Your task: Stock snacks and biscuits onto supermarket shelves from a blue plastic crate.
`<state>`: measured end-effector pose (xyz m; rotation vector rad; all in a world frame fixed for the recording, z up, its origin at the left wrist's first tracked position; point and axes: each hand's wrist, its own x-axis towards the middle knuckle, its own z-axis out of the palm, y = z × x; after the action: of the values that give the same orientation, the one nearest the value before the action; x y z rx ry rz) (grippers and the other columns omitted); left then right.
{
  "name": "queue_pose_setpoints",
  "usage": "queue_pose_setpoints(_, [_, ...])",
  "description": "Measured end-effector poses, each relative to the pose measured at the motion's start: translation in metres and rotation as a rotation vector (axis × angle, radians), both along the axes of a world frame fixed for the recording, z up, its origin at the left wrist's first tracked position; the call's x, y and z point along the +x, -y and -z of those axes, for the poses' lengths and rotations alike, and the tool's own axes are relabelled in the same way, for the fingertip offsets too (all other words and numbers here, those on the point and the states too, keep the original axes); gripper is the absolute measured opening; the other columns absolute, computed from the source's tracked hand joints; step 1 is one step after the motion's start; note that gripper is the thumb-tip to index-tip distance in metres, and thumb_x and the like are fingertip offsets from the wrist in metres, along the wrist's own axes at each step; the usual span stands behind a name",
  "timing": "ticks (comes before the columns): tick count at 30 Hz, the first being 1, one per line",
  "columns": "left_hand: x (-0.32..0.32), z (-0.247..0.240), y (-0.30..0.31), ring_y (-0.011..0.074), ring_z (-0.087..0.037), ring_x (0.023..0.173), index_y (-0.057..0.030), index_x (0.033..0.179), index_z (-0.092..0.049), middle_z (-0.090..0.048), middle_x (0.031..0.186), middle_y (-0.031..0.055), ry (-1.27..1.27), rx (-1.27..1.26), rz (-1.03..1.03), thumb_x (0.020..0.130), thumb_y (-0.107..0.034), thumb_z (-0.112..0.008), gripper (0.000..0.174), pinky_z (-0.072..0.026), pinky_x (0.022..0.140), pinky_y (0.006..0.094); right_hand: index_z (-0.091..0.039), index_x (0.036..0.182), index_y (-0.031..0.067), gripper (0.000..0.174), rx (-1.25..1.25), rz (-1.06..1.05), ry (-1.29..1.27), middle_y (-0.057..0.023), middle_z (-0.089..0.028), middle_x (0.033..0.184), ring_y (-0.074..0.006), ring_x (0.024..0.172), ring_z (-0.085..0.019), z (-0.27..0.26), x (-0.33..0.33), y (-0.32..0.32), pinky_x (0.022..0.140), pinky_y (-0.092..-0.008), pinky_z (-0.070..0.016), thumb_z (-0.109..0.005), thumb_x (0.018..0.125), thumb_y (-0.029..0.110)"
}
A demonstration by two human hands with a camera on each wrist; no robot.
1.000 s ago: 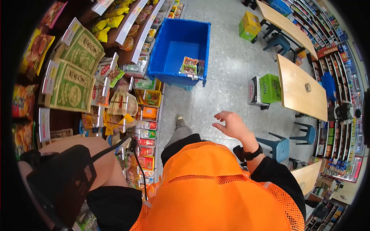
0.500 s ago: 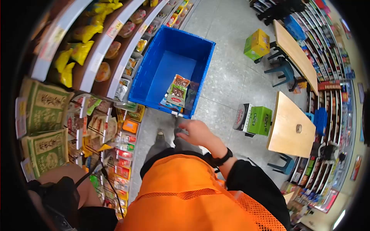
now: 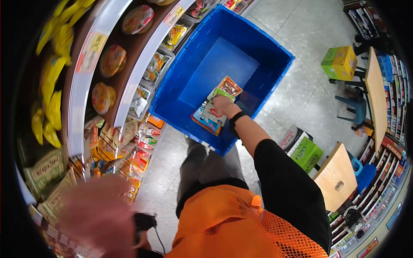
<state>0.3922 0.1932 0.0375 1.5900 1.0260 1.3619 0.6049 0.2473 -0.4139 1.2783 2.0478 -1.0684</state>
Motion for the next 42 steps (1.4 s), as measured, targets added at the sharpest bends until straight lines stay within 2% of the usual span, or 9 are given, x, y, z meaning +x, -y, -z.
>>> queue_pose_setpoints(2, [0.008, 0.045, 0.021, 0.0299, -0.065, 0.101, -0.0016, 0.114, -0.063, -0.069, 0.113, 0.0189, -0.163, -0.608, 0.128, 0.094, -0.041, -0.065, 0.045, -0.0536, 0.086, 0.0431, -0.053, 0.145, 0.0086, 0.065, -0.044, -0.133, 0.06, -0.0168, -0.054, 0.151, -0.0321, 0.127, -0.063, 0.02, -0.011, -0.016, 0.098, -0.0441, -0.056, -0.074, 0.084, 0.018])
queue_pose_setpoints(3, [0.0, 0.077, 0.033, 0.0317, -0.066, 0.112, 0.0, 0.129, -0.063, -0.068, 0.125, 0.019, -0.272, -0.708, 0.294, 0.092, -0.014, -0.067, 0.04, -0.0509, 0.097, 0.0413, -0.053, 0.145, 0.0086, 0.065, -0.049, -0.11, 0.04, -0.0168, -0.054, 0.151, -0.0321, 0.127, -0.063, 0.034, -0.017, -0.018, 0.098, -0.0441, -0.056, -0.074, 0.084, 0.018])
queue_pose_setpoints(6, [-0.01, 0.14, 0.088, 0.0354, -0.064, 0.112, -0.0019, 0.132, -0.061, -0.068, 0.123, 0.0192, -0.812, -0.763, 0.465, 0.091, -0.021, -0.071, 0.047, -0.0494, 0.099, 0.0442, -0.027, 0.162, 0.015, 0.087, -0.007, -0.254, 0.115, -0.0117, -0.032, 0.167, -0.0301, 0.135, -0.057, 0.088, -0.031, -0.014, 0.102, -0.0462, -0.0539, -0.072, 0.088, 0.02])
queue_pose_setpoints(8, [-0.024, 0.162, 0.116, 0.0375, -0.064, 0.112, -0.0007, 0.133, -0.059, -0.067, 0.122, 0.0193, -0.968, -0.856, 0.561, 0.091, -0.026, -0.071, 0.05, -0.0493, 0.097, 0.0463, -0.018, 0.165, 0.0195, 0.115, -0.044, -0.255, 0.107, -0.0054, -0.02, 0.171, -0.0312, 0.137, -0.055, 0.12, -0.039, -0.013, 0.101, -0.0443, -0.0549, -0.088, 0.075, 0.023])
queue_pose_setpoints(13, [-0.042, 0.186, 0.133, 0.0385, -0.064, 0.111, 0.0015, 0.132, -0.058, -0.067, 0.122, 0.0215, -0.994, -0.967, 0.423, 0.093, -0.026, -0.07, 0.049, -0.0503, 0.095, 0.0471, -0.042, 0.154, 0.0124, 0.059, 0.133, -0.17, 0.09, -0.0062, -0.057, 0.138, -0.0298, 0.113, -0.067, 0.19, -0.039, -0.005, 0.086, -0.0433, -0.0557, -0.058, 0.098, 0.025])
queue_pose_setpoints(17, [-0.038, 0.192, 0.118, 0.0406, -0.064, 0.105, 0.0019, 0.131, -0.059, -0.067, 0.117, 0.0224, -1.015, -0.924, 0.215, 0.09, -0.023, -0.072, 0.049, -0.0515, 0.091, 0.0478, -0.048, 0.148, 0.0131, 0.047, 0.03, -0.117, 0.217, -0.0031, -0.061, 0.133, -0.0283, 0.111, -0.068, 0.226, -0.042, -0.008, 0.085, -0.0391, -0.0559, -0.05, 0.101, 0.019])
queue_pose_setpoints(19, [-0.036, 0.189, 0.115, 0.0407, -0.064, 0.104, 0.0019, 0.131, -0.059, -0.067, 0.117, 0.0223, -1.004, -0.913, 0.202, 0.09, -0.023, -0.072, 0.049, -0.0516, 0.091, 0.0477, -0.06, 0.137, 0.0153, 0.039, 0.221, -0.417, 0.232, 0.0006, -0.068, 0.125, -0.0248, 0.108, -0.07, 0.169, -0.027, -0.02, 0.084, -0.0356, -0.0563, -0.055, 0.099, 0.019])
queue_pose_setpoints(28, [-0.029, 0.174, 0.117, 0.0403, -0.065, 0.103, 0.0009, 0.13, -0.06, -0.068, 0.115, 0.0223, -0.991, -0.864, 0.22, 0.091, -0.026, -0.07, 0.049, -0.0522, 0.09, 0.0472, -0.078, 0.105, 0.0227, 0.017, 0.277, -0.636, 0.092, 0.0025, -0.076, 0.113, -0.0216, 0.106, -0.072, 0.118, 0.01, -0.043, 0.083, -0.0359, -0.0587, -0.067, 0.092, 0.018])
queue_pose_setpoints(42, [-0.036, 0.158, 0.085, 0.039, -0.056, 0.13, -0.0013, 0.146, -0.047, -0.057, 0.141, 0.0235, -1.019, -0.531, 0.121, 0.088, -0.028, -0.077, 0.07, -0.048, 0.106, 0.0444, -0.077, 0.085, 0.0089, 0.016, 0.445, -0.188, -0.298, -0.0123, -0.075, 0.09, -0.0352, 0.088, -0.073, -0.094, 0.067, -0.06, 0.078, -0.0469, -0.0586, -0.078, 0.077, 0.024])
